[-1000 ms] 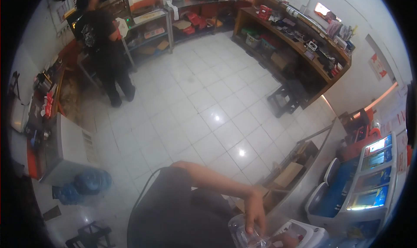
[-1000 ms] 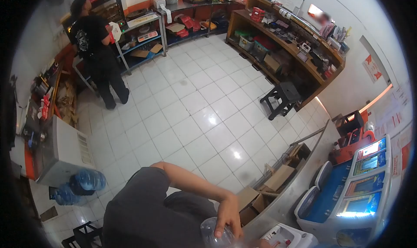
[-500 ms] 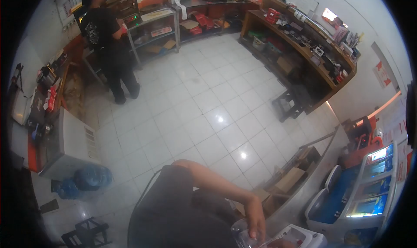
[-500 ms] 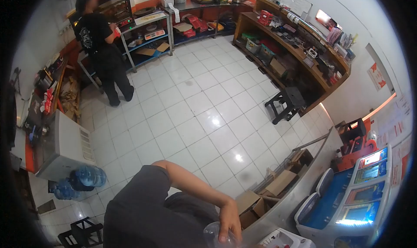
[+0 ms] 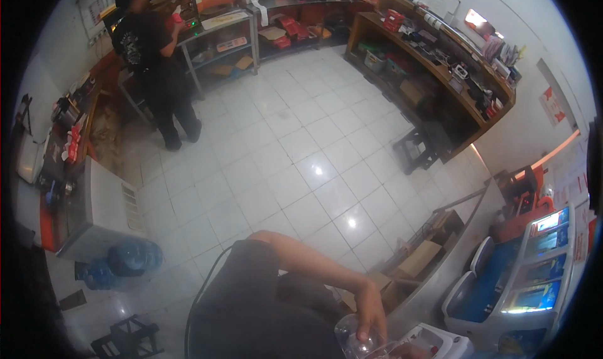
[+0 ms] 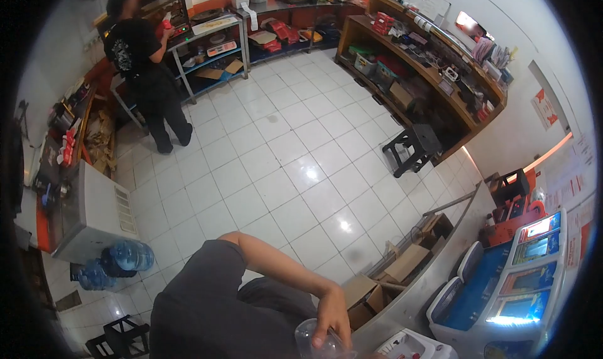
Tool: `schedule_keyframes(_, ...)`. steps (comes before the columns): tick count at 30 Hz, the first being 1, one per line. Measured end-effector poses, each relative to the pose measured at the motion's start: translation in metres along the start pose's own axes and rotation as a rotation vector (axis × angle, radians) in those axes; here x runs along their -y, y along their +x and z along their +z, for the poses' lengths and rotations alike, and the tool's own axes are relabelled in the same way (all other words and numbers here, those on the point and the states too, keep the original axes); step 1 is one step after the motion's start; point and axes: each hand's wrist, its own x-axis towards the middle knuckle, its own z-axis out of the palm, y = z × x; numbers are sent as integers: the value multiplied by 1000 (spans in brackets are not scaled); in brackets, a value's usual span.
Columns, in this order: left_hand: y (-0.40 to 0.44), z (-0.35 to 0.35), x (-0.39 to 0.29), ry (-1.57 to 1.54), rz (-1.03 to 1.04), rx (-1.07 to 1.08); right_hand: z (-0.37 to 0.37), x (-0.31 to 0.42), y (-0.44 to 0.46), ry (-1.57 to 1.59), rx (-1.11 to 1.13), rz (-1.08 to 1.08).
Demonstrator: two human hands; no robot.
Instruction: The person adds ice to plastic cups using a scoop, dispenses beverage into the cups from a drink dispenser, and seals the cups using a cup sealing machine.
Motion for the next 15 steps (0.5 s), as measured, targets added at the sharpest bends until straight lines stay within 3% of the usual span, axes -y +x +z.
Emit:
schedule_keyframes(5,0,-1,-4,9,46,22,-3,-8,-3,31,-6,-19)
schedule_keyframes(7,2,-4,0,-15,62,-11,-5,-9,-7,-148,1,79)
schedule_keyframes(10,1,-12,7,12,34,32,-14,-30,-20,-60,-1,156)
schedule_keyframes(12,0,-19,11,-36,-1,48,1,-7,-6,-310,-155,-174)
schedule_keyframes(14,0,-32,-1,-40,-39,53,13,-25,-9,-176,-403,-77)
schedule_keyframes(15,7,-34,0,-84,-63,179,23,-20,-15,-130,-482,-8)
